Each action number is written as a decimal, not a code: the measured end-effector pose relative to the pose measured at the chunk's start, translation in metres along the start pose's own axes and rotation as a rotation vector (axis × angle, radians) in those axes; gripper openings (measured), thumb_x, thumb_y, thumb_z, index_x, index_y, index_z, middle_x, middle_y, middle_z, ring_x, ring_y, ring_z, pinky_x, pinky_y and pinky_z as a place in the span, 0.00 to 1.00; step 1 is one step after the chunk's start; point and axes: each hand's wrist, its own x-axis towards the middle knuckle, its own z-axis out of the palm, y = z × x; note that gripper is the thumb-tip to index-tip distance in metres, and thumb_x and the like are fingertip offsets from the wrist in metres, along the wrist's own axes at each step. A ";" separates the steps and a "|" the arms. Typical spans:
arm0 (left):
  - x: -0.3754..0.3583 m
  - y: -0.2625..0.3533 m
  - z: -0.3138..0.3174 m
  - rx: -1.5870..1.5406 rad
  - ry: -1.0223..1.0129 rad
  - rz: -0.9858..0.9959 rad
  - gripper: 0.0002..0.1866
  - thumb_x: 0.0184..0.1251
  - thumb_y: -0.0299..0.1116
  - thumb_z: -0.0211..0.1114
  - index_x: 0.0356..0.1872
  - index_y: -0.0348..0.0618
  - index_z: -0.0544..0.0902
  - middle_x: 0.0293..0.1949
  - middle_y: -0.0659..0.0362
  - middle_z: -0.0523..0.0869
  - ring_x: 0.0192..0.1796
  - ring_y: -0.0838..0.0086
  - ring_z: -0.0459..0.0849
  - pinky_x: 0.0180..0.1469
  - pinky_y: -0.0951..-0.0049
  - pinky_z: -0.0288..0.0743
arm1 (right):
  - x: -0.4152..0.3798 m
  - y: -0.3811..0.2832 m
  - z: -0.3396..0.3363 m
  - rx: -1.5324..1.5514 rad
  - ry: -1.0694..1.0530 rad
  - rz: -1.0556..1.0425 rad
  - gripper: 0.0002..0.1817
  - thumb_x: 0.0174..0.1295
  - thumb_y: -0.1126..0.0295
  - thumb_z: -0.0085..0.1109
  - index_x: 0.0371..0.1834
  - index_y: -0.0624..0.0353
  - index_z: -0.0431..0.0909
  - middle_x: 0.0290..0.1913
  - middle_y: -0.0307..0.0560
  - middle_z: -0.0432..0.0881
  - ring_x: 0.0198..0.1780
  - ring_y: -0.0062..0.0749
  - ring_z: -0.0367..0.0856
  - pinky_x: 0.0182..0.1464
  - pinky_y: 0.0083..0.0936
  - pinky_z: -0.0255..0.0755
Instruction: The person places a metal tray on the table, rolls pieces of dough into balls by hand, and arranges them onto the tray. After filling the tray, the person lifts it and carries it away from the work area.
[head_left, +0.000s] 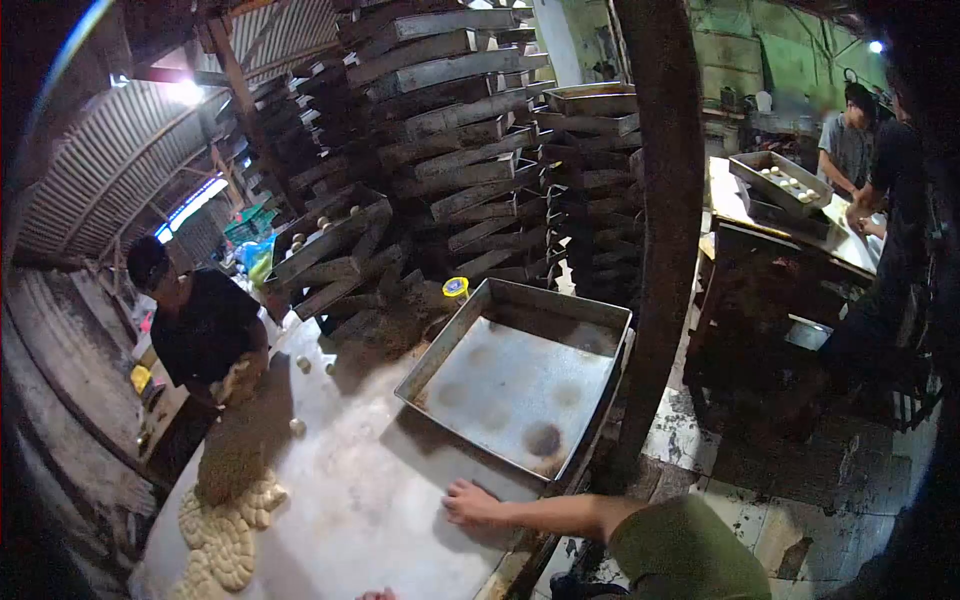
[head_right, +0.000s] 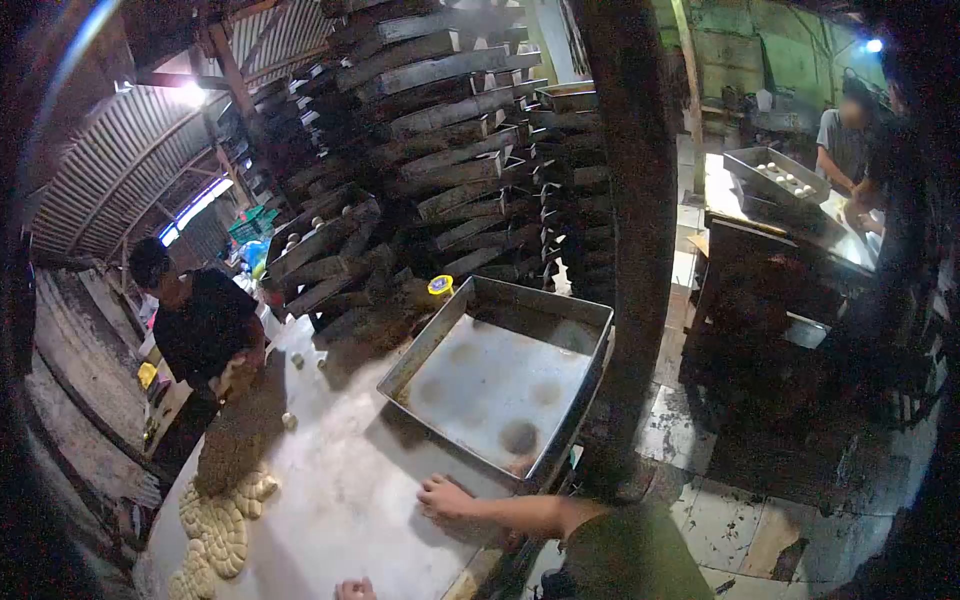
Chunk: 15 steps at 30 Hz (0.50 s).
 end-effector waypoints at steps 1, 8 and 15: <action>0.002 0.005 0.014 -0.002 0.000 0.001 0.13 0.53 0.40 0.68 0.25 0.40 0.81 0.31 0.49 0.80 0.39 0.52 0.75 0.45 0.51 0.68 | 0.009 -0.011 0.011 -0.002 0.000 0.001 0.12 0.54 0.58 0.56 0.29 0.55 0.75 0.35 0.47 0.74 0.42 0.43 0.70 0.42 0.38 0.67; 0.007 -0.050 0.056 -0.122 -0.144 -0.124 0.09 0.51 0.35 0.66 0.23 0.40 0.79 0.31 0.53 0.78 0.38 0.56 0.75 0.45 0.60 0.68 | -0.048 -0.028 0.031 0.150 -0.161 -0.080 0.12 0.54 0.57 0.56 0.28 0.55 0.74 0.36 0.46 0.74 0.43 0.41 0.72 0.41 0.37 0.70; -0.034 0.070 -0.044 -0.384 0.178 0.192 0.08 0.64 0.33 0.58 0.34 0.39 0.77 0.31 0.61 0.76 0.34 0.72 0.73 0.37 0.71 0.69 | -0.036 -0.061 0.018 -0.171 -0.136 0.100 0.16 0.52 0.53 0.57 0.36 0.51 0.75 0.40 0.41 0.73 0.45 0.38 0.71 0.39 0.36 0.70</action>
